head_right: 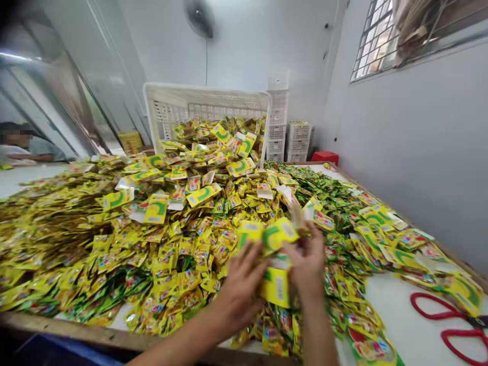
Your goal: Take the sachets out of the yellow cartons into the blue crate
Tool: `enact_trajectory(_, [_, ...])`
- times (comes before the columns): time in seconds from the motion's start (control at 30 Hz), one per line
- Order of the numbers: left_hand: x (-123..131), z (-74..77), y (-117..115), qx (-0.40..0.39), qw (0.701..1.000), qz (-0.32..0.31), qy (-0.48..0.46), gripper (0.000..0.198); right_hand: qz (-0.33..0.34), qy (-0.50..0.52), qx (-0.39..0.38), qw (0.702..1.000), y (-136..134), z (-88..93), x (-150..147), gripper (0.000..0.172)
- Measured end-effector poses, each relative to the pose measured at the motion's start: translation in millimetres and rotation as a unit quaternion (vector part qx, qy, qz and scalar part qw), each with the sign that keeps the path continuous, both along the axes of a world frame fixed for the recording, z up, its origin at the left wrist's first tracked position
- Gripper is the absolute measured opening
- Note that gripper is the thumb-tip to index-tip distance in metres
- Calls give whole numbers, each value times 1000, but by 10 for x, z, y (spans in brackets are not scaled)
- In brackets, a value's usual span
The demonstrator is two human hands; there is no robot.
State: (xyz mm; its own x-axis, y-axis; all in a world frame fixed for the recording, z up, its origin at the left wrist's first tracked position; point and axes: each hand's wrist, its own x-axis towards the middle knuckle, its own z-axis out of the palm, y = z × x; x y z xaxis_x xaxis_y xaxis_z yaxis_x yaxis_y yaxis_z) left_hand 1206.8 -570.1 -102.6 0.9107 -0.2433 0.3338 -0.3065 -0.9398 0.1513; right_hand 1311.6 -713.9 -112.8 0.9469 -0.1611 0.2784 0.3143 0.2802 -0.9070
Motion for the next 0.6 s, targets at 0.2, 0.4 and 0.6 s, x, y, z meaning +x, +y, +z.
enact_trajectory(0.2, [-1005, -378, 1797, 29, 954, 253, -157, 61, 187, -46, -31, 981, 1945, -5, -466, 76])
enact_trajectory(0.4, [-1395, -886, 2367, 39, 907, 402, -120, 61, 119, -116, -319, 933, 2537, -311, -806, 78])
enact_trajectory(0.6, [-1433, -943, 2260, -18, 917, 371, -148, 76, 33, -141, -477, 867, 2336, -360, -933, 100])
